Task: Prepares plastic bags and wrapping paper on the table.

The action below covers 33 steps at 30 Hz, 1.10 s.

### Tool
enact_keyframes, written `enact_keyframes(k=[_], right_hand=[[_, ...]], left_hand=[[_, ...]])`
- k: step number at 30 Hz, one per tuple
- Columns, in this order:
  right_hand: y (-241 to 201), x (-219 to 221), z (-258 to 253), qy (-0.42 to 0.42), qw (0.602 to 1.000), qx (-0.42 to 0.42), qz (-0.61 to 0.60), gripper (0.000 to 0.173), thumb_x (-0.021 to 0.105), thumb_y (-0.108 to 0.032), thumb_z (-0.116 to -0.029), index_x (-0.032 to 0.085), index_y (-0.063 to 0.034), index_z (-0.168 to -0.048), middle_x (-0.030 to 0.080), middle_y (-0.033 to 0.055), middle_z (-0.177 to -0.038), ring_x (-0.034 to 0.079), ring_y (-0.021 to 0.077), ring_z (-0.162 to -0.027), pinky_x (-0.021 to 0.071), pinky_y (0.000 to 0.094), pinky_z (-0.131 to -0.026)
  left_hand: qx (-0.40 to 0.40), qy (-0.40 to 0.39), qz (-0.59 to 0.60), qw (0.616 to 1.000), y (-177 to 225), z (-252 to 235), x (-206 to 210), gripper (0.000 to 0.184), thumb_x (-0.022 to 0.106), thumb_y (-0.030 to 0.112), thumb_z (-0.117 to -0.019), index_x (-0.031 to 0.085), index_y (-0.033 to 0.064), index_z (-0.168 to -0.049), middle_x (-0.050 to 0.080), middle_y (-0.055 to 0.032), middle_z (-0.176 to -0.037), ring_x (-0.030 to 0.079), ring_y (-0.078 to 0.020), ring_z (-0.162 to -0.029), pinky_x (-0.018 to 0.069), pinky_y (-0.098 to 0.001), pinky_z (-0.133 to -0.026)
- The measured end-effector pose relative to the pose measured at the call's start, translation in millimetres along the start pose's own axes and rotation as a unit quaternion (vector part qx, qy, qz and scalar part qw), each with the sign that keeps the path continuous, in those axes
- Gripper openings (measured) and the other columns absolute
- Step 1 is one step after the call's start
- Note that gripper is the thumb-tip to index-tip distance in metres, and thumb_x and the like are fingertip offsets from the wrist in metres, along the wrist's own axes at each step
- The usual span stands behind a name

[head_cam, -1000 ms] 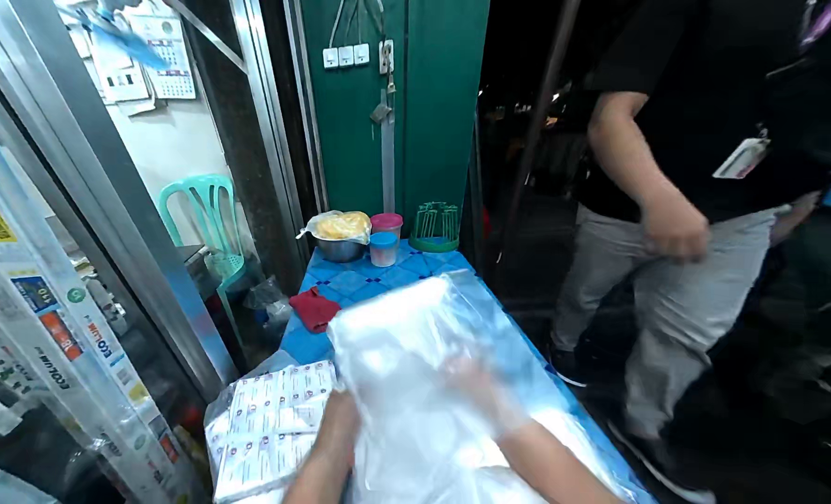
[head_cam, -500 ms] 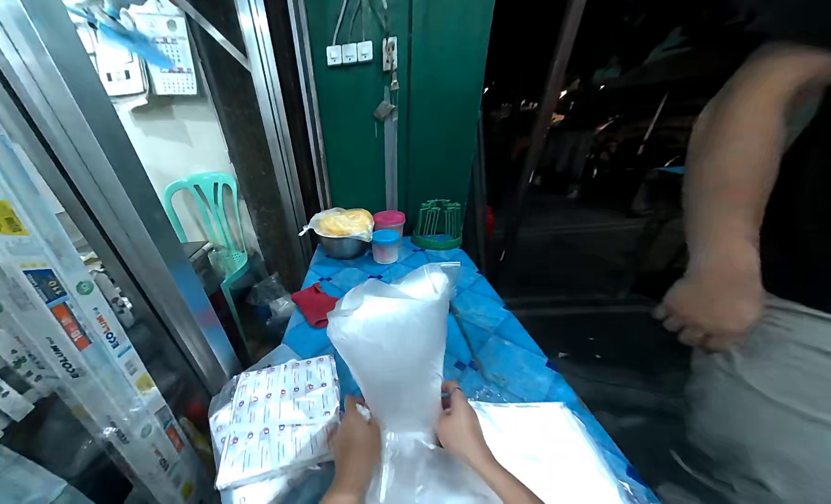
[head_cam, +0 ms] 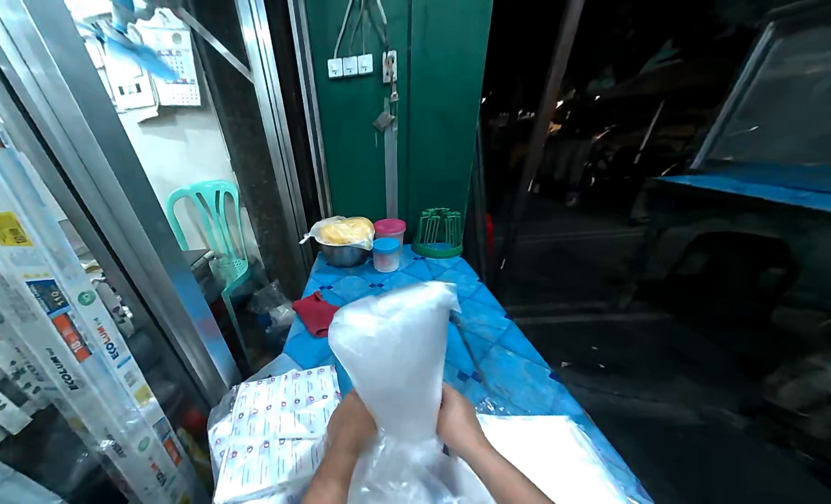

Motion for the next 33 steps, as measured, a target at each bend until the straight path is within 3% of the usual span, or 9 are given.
enact_keyframes(k=[7, 11, 14, 17, 22, 25, 27, 29, 33], right_hand=[[9, 5, 14, 0.013, 0.999, 0.027, 0.034, 0.035, 0.049, -0.010, -0.1057, 0.057, 0.0015, -0.137, 0.061, 0.0255, -0.132, 0.059, 0.0372, -0.126, 0.0445, 0.0499, -0.108], [11, -12, 28, 0.009, 0.999, -0.023, 0.030, 0.034, 0.050, -0.012, -0.1057, 0.062, 0.0020, -0.134, 0.063, 0.0260, -0.129, 0.062, 0.0382, -0.119, 0.0473, 0.0511, -0.104], [1, -16, 54, 0.064, 0.996, -0.068, 0.002, 0.036, 0.053, -0.012, -0.1039, 0.062, 0.0056, -0.134, 0.065, 0.0282, -0.124, 0.067, 0.0394, -0.105, 0.0522, 0.0517, -0.095], [-1, 6, 72, 0.049, 0.995, -0.049, 0.077, 0.035, 0.048, -0.009, -0.1050, 0.063, 0.0084, -0.132, 0.065, 0.0306, -0.125, 0.066, 0.0447, -0.113, 0.0506, 0.0566, -0.098], [1, 10, 82, 0.009, 0.993, -0.022, 0.117, 0.044, 0.050, -0.012, -0.1053, 0.052, 0.0036, -0.147, 0.065, 0.0282, -0.127, 0.065, 0.0439, -0.115, 0.0494, 0.0567, -0.100], [-7, 1, 107, 0.038, 0.995, -0.088, 0.022, 0.040, 0.057, -0.015, -0.1027, 0.061, 0.0095, -0.134, 0.070, 0.0281, -0.110, 0.069, 0.0421, -0.097, 0.0530, 0.0562, -0.090], [-20, -4, 125, 0.054, 0.983, -0.167, -0.059, 0.034, 0.061, -0.016, -0.1002, 0.067, 0.0106, -0.120, 0.071, 0.0246, -0.100, 0.070, 0.0337, -0.085, 0.0569, 0.0482, -0.079], [-33, -6, 140, 0.029, 0.965, -0.219, -0.142, 0.033, 0.066, -0.018, -0.0978, 0.067, 0.0106, -0.115, 0.070, 0.0190, -0.095, 0.068, 0.0220, -0.081, 0.0568, 0.0364, -0.073], [-57, -5, 152, 0.011, 0.937, -0.264, -0.230, 0.043, 0.074, -0.022, -0.0917, 0.058, 0.0120, -0.112, 0.067, 0.0124, -0.095, 0.064, 0.0103, -0.081, 0.0535, 0.0259, -0.069]], left_hand=[[-0.019, 0.023, -0.051, 0.998, -2, 6, 10, 0.047, 0.047, 0.019, -0.1076, 0.042, 0.0007, -0.151, 0.054, -0.0231, -0.146, 0.054, -0.0372, -0.134, 0.0433, -0.0541, -0.109], [0.004, 0.081, 0.084, 0.993, -5, 40, -3, 0.054, 0.055, 0.012, -0.1024, 0.039, 0.0024, -0.153, 0.045, -0.0257, -0.152, 0.053, -0.0406, -0.133, 0.0451, -0.0536, -0.109], [0.086, 0.164, 0.177, 0.967, -5, 68, 13, 0.051, 0.058, 0.011, -0.1004, 0.046, -0.0078, -0.146, 0.052, -0.0311, -0.144, 0.056, -0.0444, -0.129, 0.0438, -0.0566, -0.109], [0.070, 0.122, 0.131, 0.981, -16, 62, 39, 0.052, 0.058, 0.012, -0.1005, 0.045, -0.0046, -0.148, 0.045, -0.0287, -0.152, 0.058, -0.0453, -0.126, 0.0487, -0.0577, -0.102], [0.085, 0.105, 0.156, 0.978, -23, 58, 31, 0.047, 0.055, 0.016, -0.1040, 0.049, -0.0035, -0.146, 0.049, -0.0258, -0.149, 0.054, -0.0394, -0.133, 0.0429, -0.0513, -0.111], [0.175, 0.246, 0.284, 0.910, -29, 80, 17, 0.038, 0.060, 0.010, -0.0988, 0.059, -0.0124, -0.129, 0.063, -0.0290, -0.127, 0.062, -0.0345, -0.121, 0.0476, -0.0463, -0.106], [0.262, 0.296, 0.358, 0.846, -26, 102, 5, 0.033, 0.060, 0.006, -0.0965, 0.059, -0.0162, -0.121, 0.067, -0.0238, -0.117, 0.065, -0.0189, -0.112, 0.0512, -0.0332, -0.100], [0.315, 0.275, 0.423, 0.804, -21, 121, -3, 0.029, 0.061, 0.003, -0.0959, 0.057, -0.0159, -0.118, 0.069, -0.0126, -0.109, 0.065, -0.0041, -0.105, 0.0529, -0.0230, -0.095], [0.357, 0.177, 0.525, 0.752, -11, 139, -2, 0.021, 0.067, 0.005, -0.0954, 0.062, 0.0044, -0.115, 0.072, 0.0112, -0.096, 0.068, 0.0025, -0.088, 0.0583, -0.0214, -0.083]])
Point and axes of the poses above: each hand's wrist, its own z-axis away from the middle knuckle, its own x-axis out of the palm, y = z × x, the point moved 7 cm from there along -z, towards the middle knuckle
